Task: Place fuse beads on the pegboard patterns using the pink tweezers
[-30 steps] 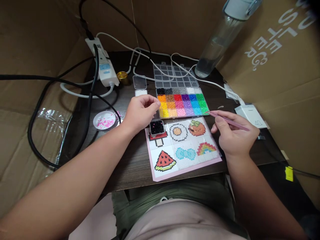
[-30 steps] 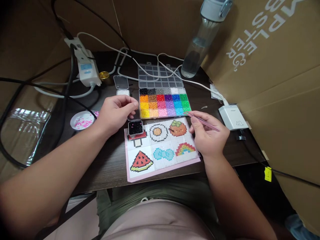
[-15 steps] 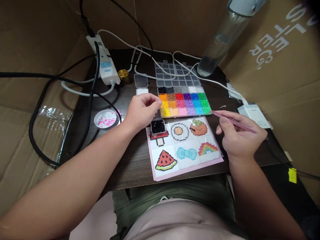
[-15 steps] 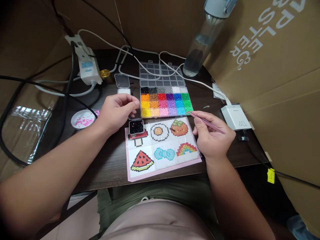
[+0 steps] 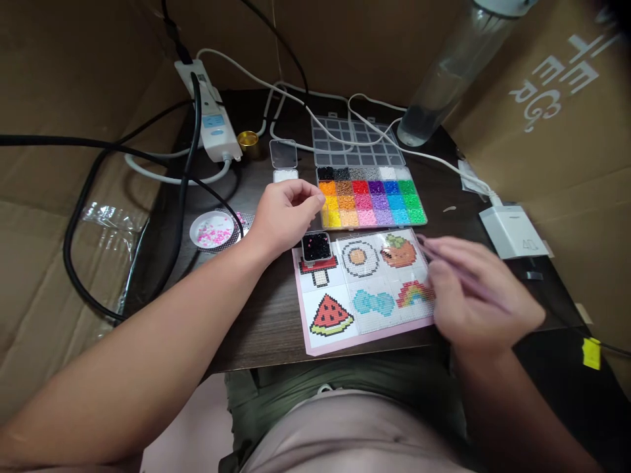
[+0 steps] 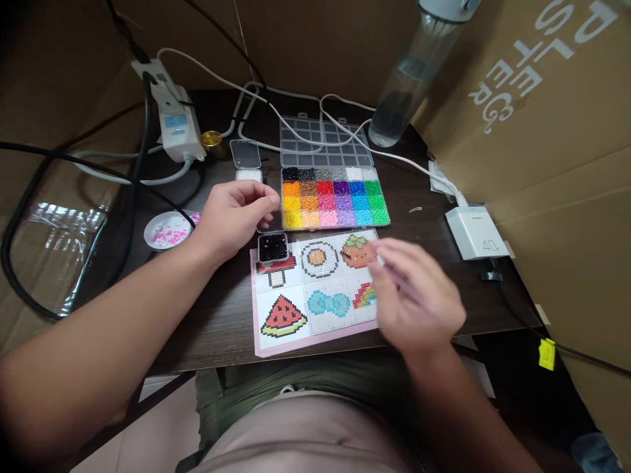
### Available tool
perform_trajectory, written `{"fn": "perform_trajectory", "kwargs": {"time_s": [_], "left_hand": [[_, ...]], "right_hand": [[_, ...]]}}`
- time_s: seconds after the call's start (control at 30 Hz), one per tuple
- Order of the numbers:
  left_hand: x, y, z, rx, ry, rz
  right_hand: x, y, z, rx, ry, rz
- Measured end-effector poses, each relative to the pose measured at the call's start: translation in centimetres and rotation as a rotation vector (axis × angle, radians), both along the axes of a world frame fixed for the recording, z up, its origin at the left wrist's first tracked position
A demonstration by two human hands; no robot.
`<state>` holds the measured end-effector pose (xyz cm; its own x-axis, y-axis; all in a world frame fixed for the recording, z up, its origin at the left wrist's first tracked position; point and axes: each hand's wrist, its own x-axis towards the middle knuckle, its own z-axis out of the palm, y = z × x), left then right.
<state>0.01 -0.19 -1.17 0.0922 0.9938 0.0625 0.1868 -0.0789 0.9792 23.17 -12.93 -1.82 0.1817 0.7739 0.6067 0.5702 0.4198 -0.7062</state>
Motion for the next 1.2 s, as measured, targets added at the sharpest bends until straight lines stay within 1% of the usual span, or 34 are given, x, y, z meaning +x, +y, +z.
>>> {"fn": "perform_trajectory", "kwargs": {"time_s": [0.03, 0.07, 0.1, 0.13, 0.17, 0.2, 0.23, 0.37, 0.47, 0.73, 1.2], "left_hand": [[0.0, 0.0, 0.0, 0.003, 0.000, 0.000], [0.0, 0.0, 0.0, 0.007, -0.002, -0.001], [0.1, 0.0, 0.0, 0.010, -0.007, -0.004], [0.1, 0.0, -0.1, 0.012, -0.012, -0.006], [0.1, 0.0, -0.1, 0.010, -0.017, -0.006], [0.1, 0.1, -0.1, 0.007, -0.019, -0.005], [0.1, 0.1, -0.1, 0.002, -0.018, -0.004], [0.1, 0.0, 0.0, 0.005, -0.014, -0.008], [0.1, 0.0, 0.0, 0.009, -0.019, -0.010], [0.2, -0.1, 0.1, 0.002, -0.006, 0.002], [0.3, 0.0, 0.1, 0.005, 0.005, 0.000]], "right_hand": [[-0.8, -1.0, 0.2, 0.048, -0.108, 0.030], [-1.6, -1.9, 0.4, 0.065, -0.185, 0.095], [-2.4, -2.7, 0.5, 0.039, -0.230, 0.180], [-3.3, -3.4, 0.6, 0.050, -0.244, 0.250], [-4.0, -4.0, 0.6, 0.088, -0.213, 0.266], [-4.5, -4.3, 0.5, 0.073, -0.225, 0.306], [-5.0, -4.6, 0.3, 0.099, -0.232, 0.322], [-5.4, -4.8, -0.7, 0.177, -0.288, 0.297], [-5.2, -4.7, -1.2, 0.165, -0.299, 0.311], [-4.9, -4.3, -1.2, 0.099, -0.287, 0.411], [-5.2, -3.9, -1.5, 0.110, -0.333, 0.429]]}}
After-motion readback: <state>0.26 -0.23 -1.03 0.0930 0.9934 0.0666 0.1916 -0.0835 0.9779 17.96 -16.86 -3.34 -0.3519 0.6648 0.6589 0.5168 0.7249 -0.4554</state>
